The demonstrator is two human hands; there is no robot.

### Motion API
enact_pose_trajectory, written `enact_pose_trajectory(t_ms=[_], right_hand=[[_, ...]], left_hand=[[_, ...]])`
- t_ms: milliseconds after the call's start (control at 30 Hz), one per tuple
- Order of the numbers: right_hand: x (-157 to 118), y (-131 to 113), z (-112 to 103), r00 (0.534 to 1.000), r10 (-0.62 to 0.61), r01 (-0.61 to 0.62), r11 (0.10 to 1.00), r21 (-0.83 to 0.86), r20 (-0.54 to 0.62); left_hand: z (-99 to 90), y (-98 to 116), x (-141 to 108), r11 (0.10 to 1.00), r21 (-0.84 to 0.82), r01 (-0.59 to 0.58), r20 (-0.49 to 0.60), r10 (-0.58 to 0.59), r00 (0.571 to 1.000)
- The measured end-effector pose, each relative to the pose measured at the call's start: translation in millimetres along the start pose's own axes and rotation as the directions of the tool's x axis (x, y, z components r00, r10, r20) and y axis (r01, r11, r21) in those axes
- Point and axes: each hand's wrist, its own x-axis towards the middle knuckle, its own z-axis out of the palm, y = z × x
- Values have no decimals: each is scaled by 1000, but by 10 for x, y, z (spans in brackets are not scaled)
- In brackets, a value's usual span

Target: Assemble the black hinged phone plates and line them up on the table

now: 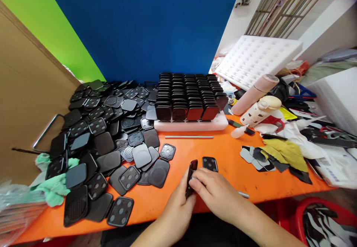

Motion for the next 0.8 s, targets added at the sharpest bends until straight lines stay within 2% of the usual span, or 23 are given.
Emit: enact_pose_trajectory(t_ms=[200,300,400,600,800], right_hand=[[-5,81,-88,991,-107,107,994,8,84],[-14,112,-104,995,-61,61,998,8,79],[-14,129,-109,992,-10,2,998,66,123],[5,137,-56,980,-9,-31,980,195,200],[16,147,-24,991,16,-55,952,300,130]], left_hand=[[-131,79,-32,999,-22,23,177,-18,984],[-181,87,-46,1000,12,2,196,-5,981],[-206,109,-49,999,46,-10,210,0,978],[-218,155,-29,995,91,-32,211,12,978],[-235,138,-36,995,93,-36,205,16,979]])
